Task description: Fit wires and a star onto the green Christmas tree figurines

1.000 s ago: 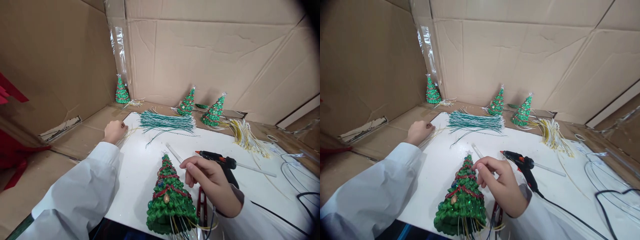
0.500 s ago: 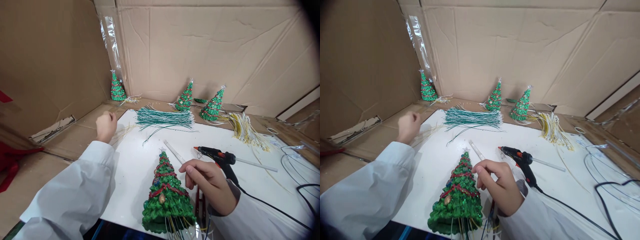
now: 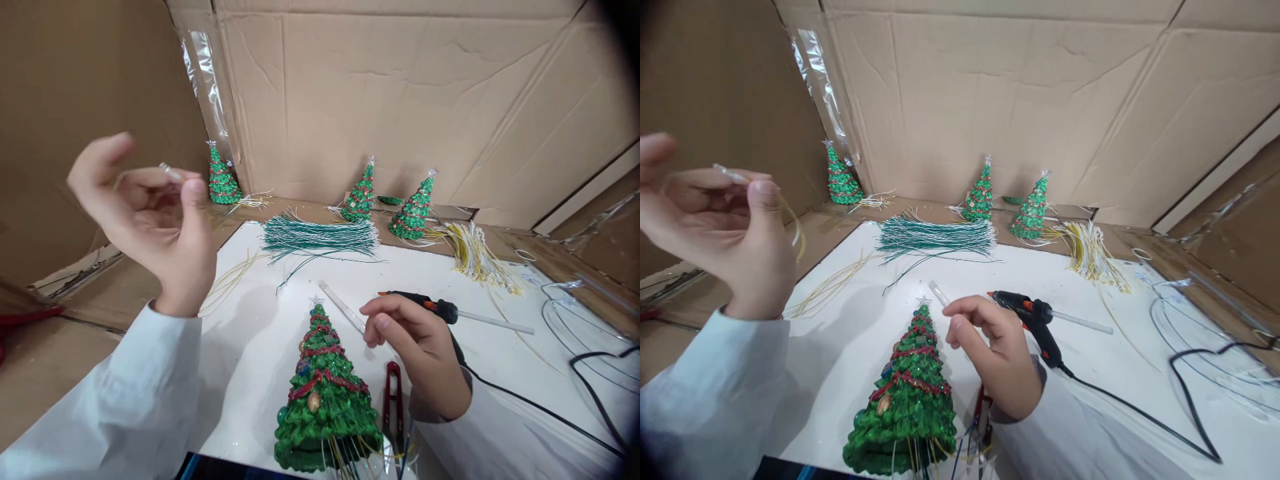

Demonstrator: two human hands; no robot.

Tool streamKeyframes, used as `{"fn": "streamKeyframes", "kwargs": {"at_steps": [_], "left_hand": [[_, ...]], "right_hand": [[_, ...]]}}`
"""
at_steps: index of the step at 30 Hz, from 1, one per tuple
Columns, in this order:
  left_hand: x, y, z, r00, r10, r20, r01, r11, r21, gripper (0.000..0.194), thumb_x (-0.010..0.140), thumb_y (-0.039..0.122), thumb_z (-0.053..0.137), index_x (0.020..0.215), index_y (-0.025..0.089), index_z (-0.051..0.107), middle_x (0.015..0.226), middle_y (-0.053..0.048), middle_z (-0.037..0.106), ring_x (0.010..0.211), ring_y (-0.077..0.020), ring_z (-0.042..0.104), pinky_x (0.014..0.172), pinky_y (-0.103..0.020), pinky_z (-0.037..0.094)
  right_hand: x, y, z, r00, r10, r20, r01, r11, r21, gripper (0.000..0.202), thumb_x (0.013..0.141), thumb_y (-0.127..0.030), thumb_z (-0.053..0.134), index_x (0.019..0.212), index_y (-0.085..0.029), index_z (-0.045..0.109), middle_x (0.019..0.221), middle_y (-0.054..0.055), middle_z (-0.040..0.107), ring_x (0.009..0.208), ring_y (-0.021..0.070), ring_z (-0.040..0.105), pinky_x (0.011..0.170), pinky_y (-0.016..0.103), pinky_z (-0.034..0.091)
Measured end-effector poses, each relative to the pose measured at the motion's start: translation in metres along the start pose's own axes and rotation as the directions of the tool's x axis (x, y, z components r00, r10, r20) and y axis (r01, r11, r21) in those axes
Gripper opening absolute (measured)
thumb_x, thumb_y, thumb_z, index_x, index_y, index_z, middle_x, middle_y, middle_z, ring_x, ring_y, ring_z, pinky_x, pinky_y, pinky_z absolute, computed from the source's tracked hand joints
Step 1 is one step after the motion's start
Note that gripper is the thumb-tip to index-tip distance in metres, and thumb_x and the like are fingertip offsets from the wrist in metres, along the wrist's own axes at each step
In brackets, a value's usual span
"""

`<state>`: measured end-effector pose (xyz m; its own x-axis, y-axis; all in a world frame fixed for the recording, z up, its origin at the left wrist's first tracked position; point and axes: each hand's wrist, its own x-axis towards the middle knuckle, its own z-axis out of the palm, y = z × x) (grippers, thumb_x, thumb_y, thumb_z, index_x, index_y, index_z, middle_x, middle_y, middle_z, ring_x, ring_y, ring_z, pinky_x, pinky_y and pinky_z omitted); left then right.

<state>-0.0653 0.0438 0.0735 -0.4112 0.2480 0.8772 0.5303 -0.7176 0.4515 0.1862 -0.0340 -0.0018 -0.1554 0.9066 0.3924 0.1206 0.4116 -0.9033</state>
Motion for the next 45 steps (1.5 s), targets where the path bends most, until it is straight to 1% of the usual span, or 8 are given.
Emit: {"fn": "streamKeyframes", "kwargs": {"at_steps": [4,7,12,18,22,31,39,45], "left_hand": [[-0.001,0.056,0.025,0.959,-0.121,0.256,0.218,0.892,-0.395,0.014,0.08,0.019,0.077,0.09,0.023,0.068,0.077,0.006,0.062,0.069,-0.0067,0.06,0.067,-0.021,0.051],[-0.006,0.067,0.041,0.874,-0.235,0.426,0.447,0.73,-0.516,0.011,0.078,0.014,0.078,0.081,0.019,0.068,0.069,0.005,0.062,0.061,-0.0063,0.06,0.058,-0.018,0.051],[-0.019,0.043,0.049,0.732,-0.378,0.567,0.669,0.553,-0.496,0.011,0.08,0.01,0.073,0.076,0.02,0.07,0.065,0.006,0.064,0.057,-0.0032,0.057,0.057,-0.012,0.05],[-0.038,0.005,0.051,0.558,-0.468,0.686,0.827,0.378,-0.416,0.011,0.073,0.016,0.079,0.074,0.018,0.069,0.069,0.004,0.065,0.06,-0.0035,0.058,0.056,-0.01,0.048],[-0.054,-0.008,0.056,0.526,-0.484,0.7,0.848,0.361,-0.388,0.015,0.07,0.019,0.082,0.072,0.017,0.067,0.068,0.003,0.064,0.06,-0.0044,0.058,0.058,-0.011,0.049],[-0.069,-0.025,0.06,0.484,-0.539,0.689,0.875,0.324,-0.36,0.019,0.066,0.023,0.085,0.074,0.018,0.069,0.071,0.002,0.068,0.063,-0.0055,0.06,0.061,-0.012,0.051],[-0.069,-0.028,0.061,0.454,-0.587,0.67,0.891,0.283,-0.356,0.011,0.073,0.017,0.081,0.073,0.019,0.07,0.071,0.003,0.068,0.063,-0.0037,0.061,0.059,-0.009,0.05],[-0.068,-0.03,0.061,0.422,-0.626,0.656,0.905,0.251,-0.342,0.009,0.08,0.016,0.075,0.073,0.019,0.07,0.068,0.004,0.066,0.058,-0.0018,0.059,0.054,-0.008,0.048]], "right_hand": [[0.006,-0.015,0.002,0.995,-0.022,0.097,0.018,0.999,0.042,0.027,0.094,-0.032,0.057,0.121,-0.031,0.059,0.099,0.001,0.061,0.086,0.0109,0.058,0.076,0.022,0.049],[0.009,-0.025,0.006,0.977,-0.001,0.213,-0.004,1.0,0.023,0.046,0.094,-0.033,0.057,0.138,-0.034,0.045,0.121,0.004,0.05,0.093,0.0123,0.055,0.082,0.026,0.048],[0.019,-0.02,0.009,0.945,0.164,0.282,-0.241,0.934,0.265,0.023,0.098,-0.036,0.049,0.112,-0.024,0.064,0.093,0.001,0.059,0.066,0.0064,0.055,0.062,0.021,0.042],[0.025,-0.003,0.005,0.776,0.267,0.571,-0.576,0.669,0.47,0.046,0.092,-0.056,0.052,0.112,-0.018,0.066,0.095,0.007,0.064,0.061,0.0073,0.059,0.048,0.019,0.033],[0.022,-0.002,0.009,0.753,0.303,0.584,-0.625,0.606,0.492,0.047,0.086,-0.06,0.059,0.109,-0.019,0.069,0.098,0.004,0.06,0.058,0.0039,0.054,0.048,0.018,0.031],[0.02,0.014,0.003,0.798,0.411,0.441,-0.601,0.487,0.634,0.026,0.076,-0.039,0.079,0.08,-0.017,0.067,0.073,-0.002,0.064,0.047,0.0003,0.043,0.045,0.013,0.034],[0.016,0.021,0.012,0.869,0.433,0.239,-0.488,0.678,0.55,0.026,0.073,-0.032,0.081,0.086,-0.017,0.065,0.07,-0.002,0.067,0.053,0.0046,0.057,0.049,0.015,0.043],[0.01,0.021,0.016,0.877,0.37,0.308,-0.481,0.683,0.55,0.023,0.074,-0.029,0.081,0.089,-0.018,0.067,0.069,-0.003,0.063,0.054,0.0049,0.057,0.05,0.016,0.047]]}}
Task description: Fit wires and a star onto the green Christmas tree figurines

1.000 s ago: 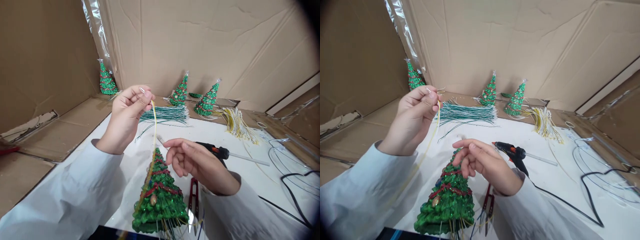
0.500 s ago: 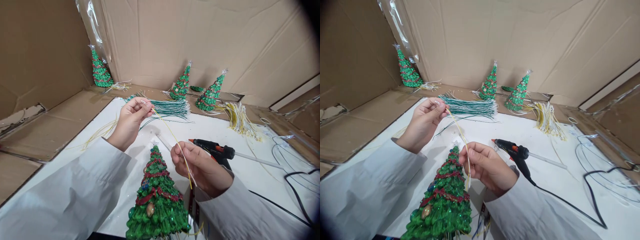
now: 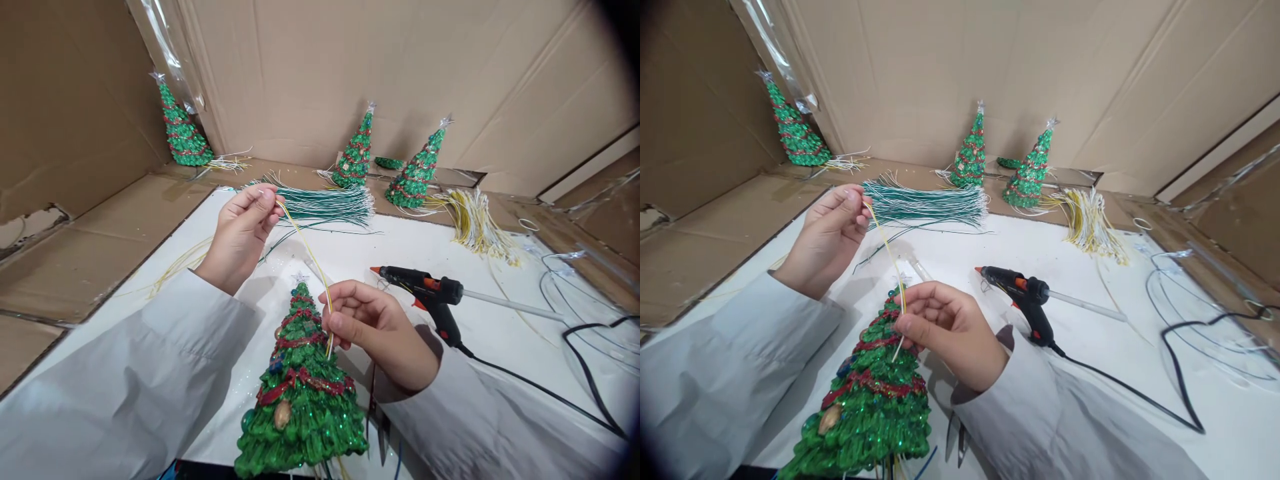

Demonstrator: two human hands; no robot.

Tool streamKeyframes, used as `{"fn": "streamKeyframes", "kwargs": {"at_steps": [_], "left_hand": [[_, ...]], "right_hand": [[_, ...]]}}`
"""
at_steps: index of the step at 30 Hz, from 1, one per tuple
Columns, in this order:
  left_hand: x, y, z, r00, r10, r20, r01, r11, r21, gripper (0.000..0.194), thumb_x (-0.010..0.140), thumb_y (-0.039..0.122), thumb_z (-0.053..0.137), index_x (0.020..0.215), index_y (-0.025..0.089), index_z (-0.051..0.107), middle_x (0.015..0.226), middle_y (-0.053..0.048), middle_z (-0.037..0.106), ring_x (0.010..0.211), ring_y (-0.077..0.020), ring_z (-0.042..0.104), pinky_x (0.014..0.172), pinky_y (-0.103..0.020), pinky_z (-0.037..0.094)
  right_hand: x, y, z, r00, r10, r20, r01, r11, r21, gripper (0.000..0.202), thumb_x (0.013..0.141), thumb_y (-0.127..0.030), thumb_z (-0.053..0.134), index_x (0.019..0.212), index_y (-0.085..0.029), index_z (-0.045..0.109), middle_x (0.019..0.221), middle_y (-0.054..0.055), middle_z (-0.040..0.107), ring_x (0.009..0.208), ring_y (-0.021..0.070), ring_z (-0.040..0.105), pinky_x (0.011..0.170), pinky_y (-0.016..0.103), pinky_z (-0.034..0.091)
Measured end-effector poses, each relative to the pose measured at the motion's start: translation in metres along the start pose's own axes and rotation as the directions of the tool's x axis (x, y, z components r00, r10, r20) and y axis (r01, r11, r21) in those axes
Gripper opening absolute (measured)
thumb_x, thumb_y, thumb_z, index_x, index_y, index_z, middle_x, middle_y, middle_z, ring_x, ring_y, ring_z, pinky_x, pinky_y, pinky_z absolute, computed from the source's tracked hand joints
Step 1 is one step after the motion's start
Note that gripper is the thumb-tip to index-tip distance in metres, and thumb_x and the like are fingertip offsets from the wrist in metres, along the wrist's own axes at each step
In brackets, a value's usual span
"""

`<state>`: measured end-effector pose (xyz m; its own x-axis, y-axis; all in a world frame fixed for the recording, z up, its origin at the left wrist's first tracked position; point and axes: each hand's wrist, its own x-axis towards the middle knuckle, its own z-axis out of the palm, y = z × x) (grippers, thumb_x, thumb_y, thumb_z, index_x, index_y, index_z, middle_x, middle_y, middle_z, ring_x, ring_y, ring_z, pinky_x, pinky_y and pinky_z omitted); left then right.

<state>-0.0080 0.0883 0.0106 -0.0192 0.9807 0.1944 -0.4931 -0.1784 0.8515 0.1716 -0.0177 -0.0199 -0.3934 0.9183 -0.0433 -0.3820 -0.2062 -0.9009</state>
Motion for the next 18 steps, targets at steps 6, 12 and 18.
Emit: {"fn": "streamKeyframes", "kwargs": {"at_steps": [6,12,18], "left_hand": [[-0.002,-0.002,-0.001,1.0,0.005,0.021,-0.005,1.0,-0.017,0.005,0.081,0.02,0.074,0.078,0.019,0.07,0.068,0.004,0.066,0.057,-0.0021,0.058,0.052,-0.009,0.047],[-0.002,0.002,-0.011,0.94,-0.078,0.332,-0.011,0.966,0.258,0.028,0.077,0.047,0.075,0.089,0.021,0.074,0.092,-0.003,0.071,0.088,-0.0128,0.066,0.074,-0.02,0.054],[0.001,0.023,-0.016,0.374,-0.564,0.736,-0.286,0.685,0.67,0.071,0.063,0.028,0.086,0.129,0.035,0.06,0.153,-0.004,0.041,0.145,-0.0305,0.03,0.118,-0.045,0.026]], "right_hand": [[-0.001,0.005,-0.003,1.0,-0.02,0.024,0.02,1.0,0.012,0.014,0.076,-0.025,0.079,0.082,-0.018,0.068,0.064,-0.004,0.063,0.054,0.0045,0.058,0.052,0.014,0.049],[-0.001,0.006,-0.006,0.996,-0.085,-0.008,0.085,0.996,0.003,0.013,0.078,-0.026,0.078,0.08,-0.018,0.068,0.069,-0.001,0.068,0.056,0.0053,0.06,0.052,0.015,0.05],[-0.002,0.007,-0.011,0.982,-0.185,-0.048,0.18,0.979,-0.1,0.011,0.081,-0.028,0.075,0.082,-0.02,0.067,0.072,-0.001,0.07,0.056,0.0064,0.057,0.054,0.018,0.049]]}}
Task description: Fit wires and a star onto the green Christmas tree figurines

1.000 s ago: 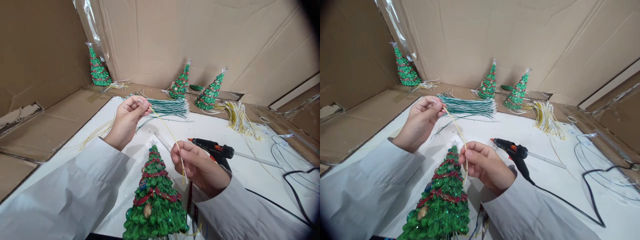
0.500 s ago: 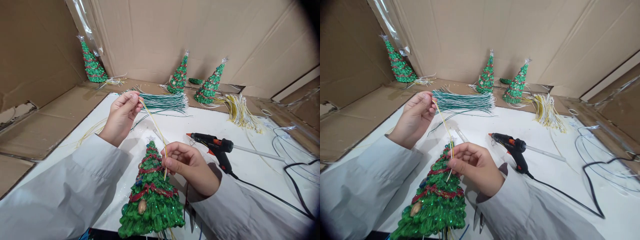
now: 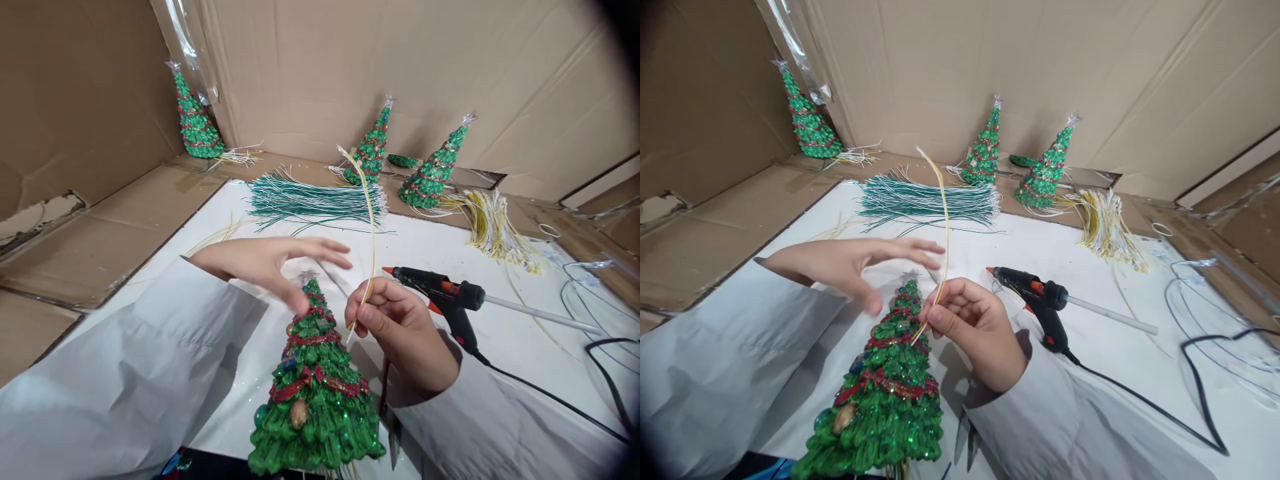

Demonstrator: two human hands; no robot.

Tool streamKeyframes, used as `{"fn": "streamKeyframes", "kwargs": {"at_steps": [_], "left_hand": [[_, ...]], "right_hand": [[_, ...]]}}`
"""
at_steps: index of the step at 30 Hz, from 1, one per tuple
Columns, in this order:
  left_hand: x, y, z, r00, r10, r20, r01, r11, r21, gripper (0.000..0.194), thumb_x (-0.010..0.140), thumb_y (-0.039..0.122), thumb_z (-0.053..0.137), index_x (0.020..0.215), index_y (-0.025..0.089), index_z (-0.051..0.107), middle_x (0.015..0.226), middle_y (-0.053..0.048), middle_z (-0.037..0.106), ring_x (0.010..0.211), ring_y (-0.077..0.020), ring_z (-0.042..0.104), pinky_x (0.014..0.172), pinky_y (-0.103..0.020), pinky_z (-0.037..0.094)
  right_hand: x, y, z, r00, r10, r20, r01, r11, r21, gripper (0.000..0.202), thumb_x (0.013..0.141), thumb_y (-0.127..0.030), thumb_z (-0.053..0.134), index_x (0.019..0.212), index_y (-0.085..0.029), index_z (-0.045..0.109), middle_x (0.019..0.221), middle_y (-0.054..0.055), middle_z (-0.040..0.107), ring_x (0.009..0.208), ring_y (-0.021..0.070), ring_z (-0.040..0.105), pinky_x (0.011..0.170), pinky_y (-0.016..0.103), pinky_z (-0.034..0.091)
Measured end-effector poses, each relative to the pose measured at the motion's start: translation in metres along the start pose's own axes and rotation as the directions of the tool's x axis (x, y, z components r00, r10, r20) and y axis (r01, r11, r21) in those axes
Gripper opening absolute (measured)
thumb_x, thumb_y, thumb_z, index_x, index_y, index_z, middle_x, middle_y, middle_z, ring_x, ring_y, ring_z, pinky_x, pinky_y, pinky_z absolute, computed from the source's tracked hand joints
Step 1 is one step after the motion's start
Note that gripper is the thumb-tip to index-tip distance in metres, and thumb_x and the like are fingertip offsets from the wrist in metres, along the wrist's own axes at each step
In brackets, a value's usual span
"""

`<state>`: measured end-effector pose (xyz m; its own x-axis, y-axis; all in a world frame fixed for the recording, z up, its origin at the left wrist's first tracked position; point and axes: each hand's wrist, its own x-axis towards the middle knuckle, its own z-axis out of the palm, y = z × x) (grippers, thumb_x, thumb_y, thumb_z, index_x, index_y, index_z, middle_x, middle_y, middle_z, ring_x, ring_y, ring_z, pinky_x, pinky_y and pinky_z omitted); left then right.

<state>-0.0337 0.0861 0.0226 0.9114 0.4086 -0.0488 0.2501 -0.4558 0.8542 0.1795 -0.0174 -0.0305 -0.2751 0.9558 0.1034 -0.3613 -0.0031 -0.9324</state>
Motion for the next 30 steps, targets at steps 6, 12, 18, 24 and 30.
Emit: {"fn": "streamKeyframes", "kwargs": {"at_steps": [6,12,18,24,30], "left_hand": [[0.003,0.006,0.017,0.929,-0.142,0.343,0.058,0.968,0.242,0.099,0.046,0.035,0.093,0.136,0.034,0.053,0.16,-0.007,0.026,0.149,-0.0388,0.004,0.119,-0.058,0.008],[0.014,-0.002,0.028,0.947,-0.02,0.32,-0.028,0.989,0.147,0.076,0.049,0.033,0.092,0.12,0.03,0.066,0.142,-0.004,0.054,0.145,-0.0404,0.022,0.118,-0.06,-0.007],[0.016,-0.002,0.028,0.948,0.011,0.317,-0.05,0.992,0.115,0.066,0.051,0.033,0.091,0.112,0.03,0.067,0.134,-0.001,0.059,0.131,-0.0353,0.045,0.119,-0.055,-0.009],[0.019,-0.005,0.03,0.948,0.012,0.319,-0.053,0.991,0.121,0.06,0.058,0.043,0.087,0.112,0.032,0.066,0.134,-0.001,0.057,0.135,-0.0356,0.039,0.12,-0.054,-0.004],[0.019,-0.006,0.031,0.957,0.066,0.284,-0.095,0.991,0.092,0.056,0.058,0.042,0.087,0.109,0.029,0.066,0.128,-0.002,0.06,0.131,-0.0338,0.044,0.116,-0.045,0.023]], "right_hand": [[-0.003,-0.001,0.0,1.0,-0.008,-0.016,0.007,0.996,-0.09,0.014,0.081,-0.033,0.074,0.081,-0.022,0.066,0.07,0.0,0.069,0.062,0.0108,0.061,0.058,0.024,0.051],[-0.002,-0.008,0.006,0.999,0.0,0.034,0.003,0.996,-0.092,0.007,0.082,-0.028,0.074,0.083,-0.024,0.068,0.072,-0.002,0.07,0.068,0.0101,0.063,0.065,0.023,0.05],[-0.001,-0.006,0.005,0.999,0.042,0.027,-0.037,0.987,-0.155,0.014,0.078,-0.033,0.077,0.082,-0.023,0.069,0.066,-0.002,0.064,0.061,0.0108,0.058,0.059,0.025,0.048],[-0.003,-0.011,0.006,0.999,0.036,0.039,-0.03,0.987,-0.158,0.013,0.078,-0.032,0.077,0.08,-0.023,0.069,0.066,-0.002,0.064,0.062,0.0116,0.058,0.059,0.025,0.048],[-0.005,-0.012,0.005,0.997,0.065,0.037,-0.061,0.992,-0.109,0.012,0.079,-0.031,0.077,0.08,-0.022,0.069,0.065,-0.003,0.063,0.061,0.0098,0.056,0.059,0.023,0.046]]}}
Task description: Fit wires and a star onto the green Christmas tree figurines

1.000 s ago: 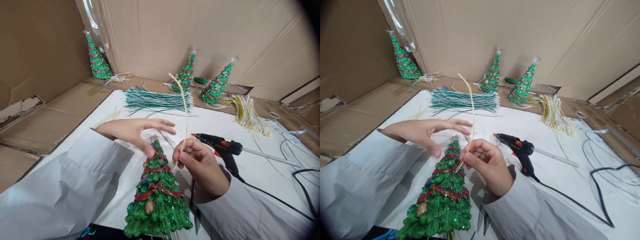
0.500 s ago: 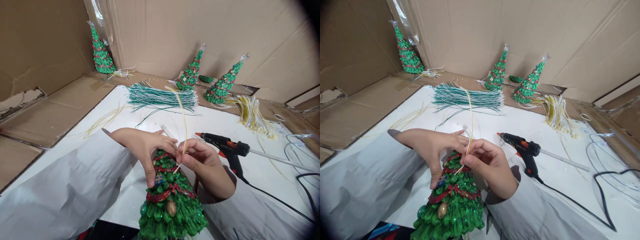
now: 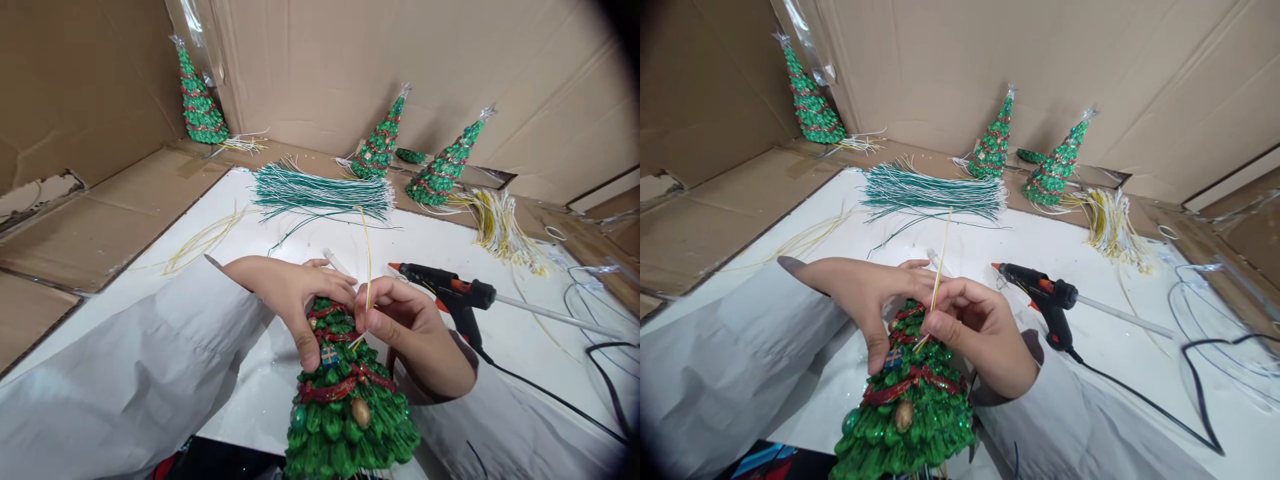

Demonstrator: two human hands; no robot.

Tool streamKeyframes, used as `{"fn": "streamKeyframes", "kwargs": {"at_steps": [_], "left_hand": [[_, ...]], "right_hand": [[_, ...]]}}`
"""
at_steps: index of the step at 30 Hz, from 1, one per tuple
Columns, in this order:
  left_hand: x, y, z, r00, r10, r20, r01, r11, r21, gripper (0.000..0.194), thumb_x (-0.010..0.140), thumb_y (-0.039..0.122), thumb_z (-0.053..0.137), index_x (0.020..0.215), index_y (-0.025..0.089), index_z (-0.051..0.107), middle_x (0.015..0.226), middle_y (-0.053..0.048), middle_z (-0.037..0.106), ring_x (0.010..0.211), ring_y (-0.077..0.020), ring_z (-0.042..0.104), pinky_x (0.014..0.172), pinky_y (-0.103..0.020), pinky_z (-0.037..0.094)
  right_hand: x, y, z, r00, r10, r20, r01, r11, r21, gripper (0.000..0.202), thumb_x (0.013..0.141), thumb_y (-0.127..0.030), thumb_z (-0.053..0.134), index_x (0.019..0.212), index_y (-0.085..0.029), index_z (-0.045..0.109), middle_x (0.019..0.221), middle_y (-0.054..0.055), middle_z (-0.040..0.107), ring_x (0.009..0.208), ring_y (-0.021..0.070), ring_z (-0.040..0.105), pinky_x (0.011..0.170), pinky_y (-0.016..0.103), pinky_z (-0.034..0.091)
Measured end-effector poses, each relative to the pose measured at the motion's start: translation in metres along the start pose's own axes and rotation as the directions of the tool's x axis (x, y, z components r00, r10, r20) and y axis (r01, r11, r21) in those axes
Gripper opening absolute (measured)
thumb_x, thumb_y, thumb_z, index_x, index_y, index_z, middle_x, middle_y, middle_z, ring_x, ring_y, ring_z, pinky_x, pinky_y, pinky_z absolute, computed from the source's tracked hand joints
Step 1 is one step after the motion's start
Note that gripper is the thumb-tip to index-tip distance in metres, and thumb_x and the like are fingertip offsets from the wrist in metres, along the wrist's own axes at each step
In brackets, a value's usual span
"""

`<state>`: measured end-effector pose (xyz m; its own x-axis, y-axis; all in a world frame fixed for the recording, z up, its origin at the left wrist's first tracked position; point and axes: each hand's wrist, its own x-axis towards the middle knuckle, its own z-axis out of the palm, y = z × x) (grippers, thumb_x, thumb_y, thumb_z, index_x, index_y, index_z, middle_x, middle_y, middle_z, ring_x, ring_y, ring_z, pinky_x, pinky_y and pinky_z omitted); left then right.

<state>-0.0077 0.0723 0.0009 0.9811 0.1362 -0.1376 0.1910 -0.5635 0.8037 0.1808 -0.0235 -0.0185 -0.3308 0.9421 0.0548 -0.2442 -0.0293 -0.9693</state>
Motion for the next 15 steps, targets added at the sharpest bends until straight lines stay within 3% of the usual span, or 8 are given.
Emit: {"fn": "streamKeyframes", "kwargs": {"at_steps": [6,15], "left_hand": [[-0.0003,-0.0013,-0.0002,1.0,0.012,0.013,-0.012,1.0,0.029,0.061,0.06,0.048,0.085,0.113,0.03,0.063,0.132,-0.002,0.056,0.134,-0.0325,0.041,0.119,-0.045,0.012],[0.0004,-0.0061,0.0009,0.999,0.028,0.04,-0.028,0.999,0.014,0.074,0.061,0.054,0.083,0.124,0.022,0.061,0.141,-0.008,0.051,0.141,-0.0361,0.029,0.118,-0.045,0.019]], "right_hand": [[0.0001,-0.0024,-0.004,0.997,0.045,0.057,-0.045,0.999,0.001,0.014,0.079,-0.036,0.076,0.086,-0.024,0.072,0.066,-0.002,0.061,0.062,0.0096,0.054,0.06,0.023,0.043],[0.0014,-0.0039,-0.0049,0.995,0.014,0.096,-0.011,1.0,-0.029,0.021,0.082,-0.036,0.074,0.074,-0.019,0.065,0.064,-0.002,0.057,0.063,0.0105,0.05,0.06,0.023,0.041]]}}
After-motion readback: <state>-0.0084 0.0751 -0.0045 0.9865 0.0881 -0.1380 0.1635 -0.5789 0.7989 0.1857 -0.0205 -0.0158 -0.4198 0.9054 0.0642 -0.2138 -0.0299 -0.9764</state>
